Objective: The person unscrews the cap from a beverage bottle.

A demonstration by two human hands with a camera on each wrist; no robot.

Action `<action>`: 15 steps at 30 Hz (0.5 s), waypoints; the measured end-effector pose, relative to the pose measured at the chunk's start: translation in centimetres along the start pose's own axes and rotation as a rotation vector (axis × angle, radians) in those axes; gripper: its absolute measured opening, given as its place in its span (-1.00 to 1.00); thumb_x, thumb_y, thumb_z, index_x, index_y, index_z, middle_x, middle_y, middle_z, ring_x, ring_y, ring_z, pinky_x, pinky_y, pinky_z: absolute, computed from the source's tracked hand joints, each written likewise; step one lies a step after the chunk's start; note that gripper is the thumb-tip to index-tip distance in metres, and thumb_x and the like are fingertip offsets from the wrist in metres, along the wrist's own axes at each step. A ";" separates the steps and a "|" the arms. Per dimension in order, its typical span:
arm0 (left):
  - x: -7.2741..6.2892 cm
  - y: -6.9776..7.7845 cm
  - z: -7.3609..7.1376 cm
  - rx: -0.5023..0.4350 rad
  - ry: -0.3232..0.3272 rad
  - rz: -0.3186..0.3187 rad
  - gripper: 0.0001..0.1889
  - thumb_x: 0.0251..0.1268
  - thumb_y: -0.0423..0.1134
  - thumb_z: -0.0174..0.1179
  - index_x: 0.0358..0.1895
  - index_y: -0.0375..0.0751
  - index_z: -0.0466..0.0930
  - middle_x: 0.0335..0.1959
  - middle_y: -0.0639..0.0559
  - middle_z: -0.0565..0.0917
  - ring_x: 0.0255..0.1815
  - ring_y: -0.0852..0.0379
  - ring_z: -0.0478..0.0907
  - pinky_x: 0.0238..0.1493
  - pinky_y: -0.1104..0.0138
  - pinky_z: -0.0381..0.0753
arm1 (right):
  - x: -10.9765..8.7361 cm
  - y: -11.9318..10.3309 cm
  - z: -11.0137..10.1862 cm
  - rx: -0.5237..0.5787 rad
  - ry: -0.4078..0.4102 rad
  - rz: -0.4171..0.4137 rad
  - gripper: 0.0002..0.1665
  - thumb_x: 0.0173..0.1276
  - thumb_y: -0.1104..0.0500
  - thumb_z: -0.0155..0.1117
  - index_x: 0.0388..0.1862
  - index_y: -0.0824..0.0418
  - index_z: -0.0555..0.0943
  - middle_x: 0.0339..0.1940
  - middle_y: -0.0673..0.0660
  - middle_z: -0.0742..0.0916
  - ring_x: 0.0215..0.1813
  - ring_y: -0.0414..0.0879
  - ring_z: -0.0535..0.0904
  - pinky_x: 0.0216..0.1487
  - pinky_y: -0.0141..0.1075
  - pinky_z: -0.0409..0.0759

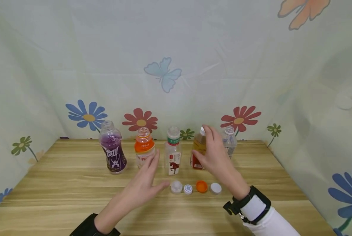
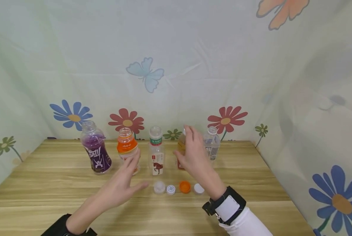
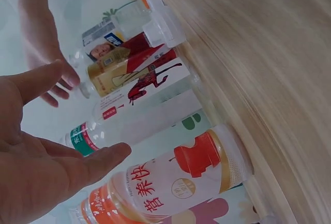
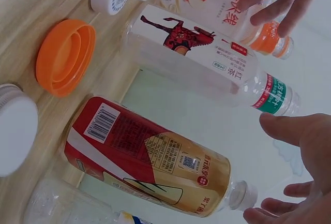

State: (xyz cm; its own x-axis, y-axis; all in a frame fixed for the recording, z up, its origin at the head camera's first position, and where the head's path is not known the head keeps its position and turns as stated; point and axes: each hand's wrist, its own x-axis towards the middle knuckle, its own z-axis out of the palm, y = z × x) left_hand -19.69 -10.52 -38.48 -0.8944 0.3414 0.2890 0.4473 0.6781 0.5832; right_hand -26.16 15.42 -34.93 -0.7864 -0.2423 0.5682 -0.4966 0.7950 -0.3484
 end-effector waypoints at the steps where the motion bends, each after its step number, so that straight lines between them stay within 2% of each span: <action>1: -0.1 0.0 0.0 0.006 0.004 0.001 0.06 0.30 -0.01 0.43 0.65 -0.31 -0.08 0.62 -0.33 0.04 0.55 -0.31 0.14 0.44 -0.18 0.23 | 0.2 0.1 0.1 -0.006 -0.004 -0.001 0.16 0.17 0.14 0.66 0.57 0.34 0.14 0.49 0.40 0.32 0.42 0.31 0.30 0.37 0.16 0.43; 7: -0.6 0.0 -0.1 0.045 -0.007 -0.007 0.03 0.23 -0.06 0.50 0.63 -0.31 0.06 0.56 -0.30 0.20 0.48 -0.27 0.29 0.42 -0.13 0.31 | 0.7 0.6 0.6 -0.016 -0.024 0.003 0.21 0.14 0.11 0.68 0.57 0.37 0.12 0.51 0.42 0.29 0.45 0.33 0.26 0.42 0.19 0.34; 10: -0.9 -0.1 -0.1 0.072 -0.013 0.013 -0.01 0.22 -0.05 0.51 0.59 -0.34 0.14 0.51 -0.29 0.27 0.45 -0.24 0.33 0.42 -0.10 0.34 | 0.9 0.9 0.8 -0.016 -0.037 0.020 0.19 0.17 0.11 0.66 0.58 0.38 0.12 0.53 0.42 0.27 0.47 0.34 0.24 0.43 0.20 0.33; 15: -1.3 -0.5 -0.1 0.101 -0.020 0.035 -0.01 0.22 -0.04 0.50 0.58 -0.35 0.15 0.48 -0.25 0.30 0.43 -0.20 0.35 0.41 -0.06 0.36 | 1.1 1.2 1.0 -0.002 -0.058 0.063 0.15 0.21 0.13 0.62 0.59 0.36 0.11 0.57 0.46 0.19 0.50 0.38 0.18 0.39 0.25 0.35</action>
State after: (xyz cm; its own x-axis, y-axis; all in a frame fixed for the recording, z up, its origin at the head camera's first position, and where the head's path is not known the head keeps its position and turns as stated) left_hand -18.74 -11.32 -39.07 -0.8786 0.3777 0.2922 0.4768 0.7272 0.4938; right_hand -27.96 15.53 -35.50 -0.8361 -0.2230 0.5012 -0.4444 0.8110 -0.3806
